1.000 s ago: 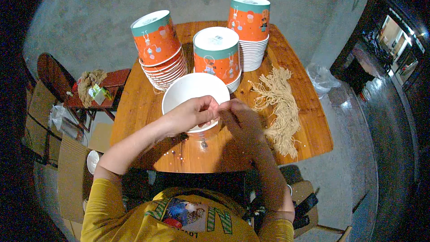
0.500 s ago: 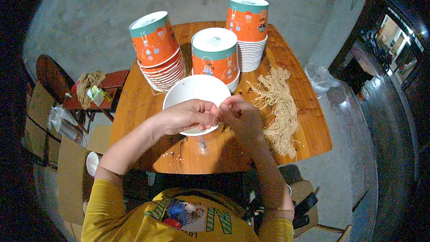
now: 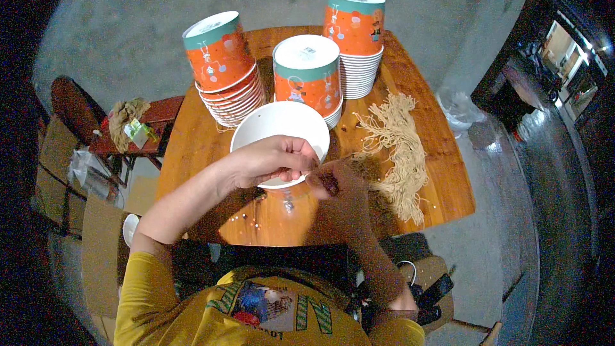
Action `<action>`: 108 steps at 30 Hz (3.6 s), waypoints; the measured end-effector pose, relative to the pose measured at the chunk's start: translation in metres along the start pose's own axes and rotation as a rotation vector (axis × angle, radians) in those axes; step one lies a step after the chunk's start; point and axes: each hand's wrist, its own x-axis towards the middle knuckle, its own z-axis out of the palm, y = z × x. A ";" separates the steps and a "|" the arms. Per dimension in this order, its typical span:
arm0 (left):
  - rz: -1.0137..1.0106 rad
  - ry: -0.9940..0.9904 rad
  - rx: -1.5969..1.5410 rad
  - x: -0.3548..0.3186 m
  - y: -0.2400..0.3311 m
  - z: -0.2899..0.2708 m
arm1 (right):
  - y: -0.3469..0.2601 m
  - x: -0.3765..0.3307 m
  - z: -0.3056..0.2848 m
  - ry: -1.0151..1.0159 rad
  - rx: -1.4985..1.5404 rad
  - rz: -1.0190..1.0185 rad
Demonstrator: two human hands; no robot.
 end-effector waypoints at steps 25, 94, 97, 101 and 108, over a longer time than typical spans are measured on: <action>0.042 0.032 0.076 -0.001 0.001 -0.008 | 0.009 0.010 0.005 0.028 0.328 0.085; 0.071 0.017 0.289 -0.001 0.001 0.003 | 0.018 0.024 -0.007 -0.037 0.001 -0.120; 0.301 0.095 0.460 0.009 -0.015 -0.005 | 0.017 0.024 -0.006 -0.026 -0.030 -0.122; 0.338 0.187 0.563 0.004 -0.015 0.000 | 0.019 0.023 -0.002 -0.003 -0.009 -0.103; 0.273 0.228 0.446 0.002 -0.013 0.005 | 0.024 0.024 -0.001 0.010 -0.008 -0.124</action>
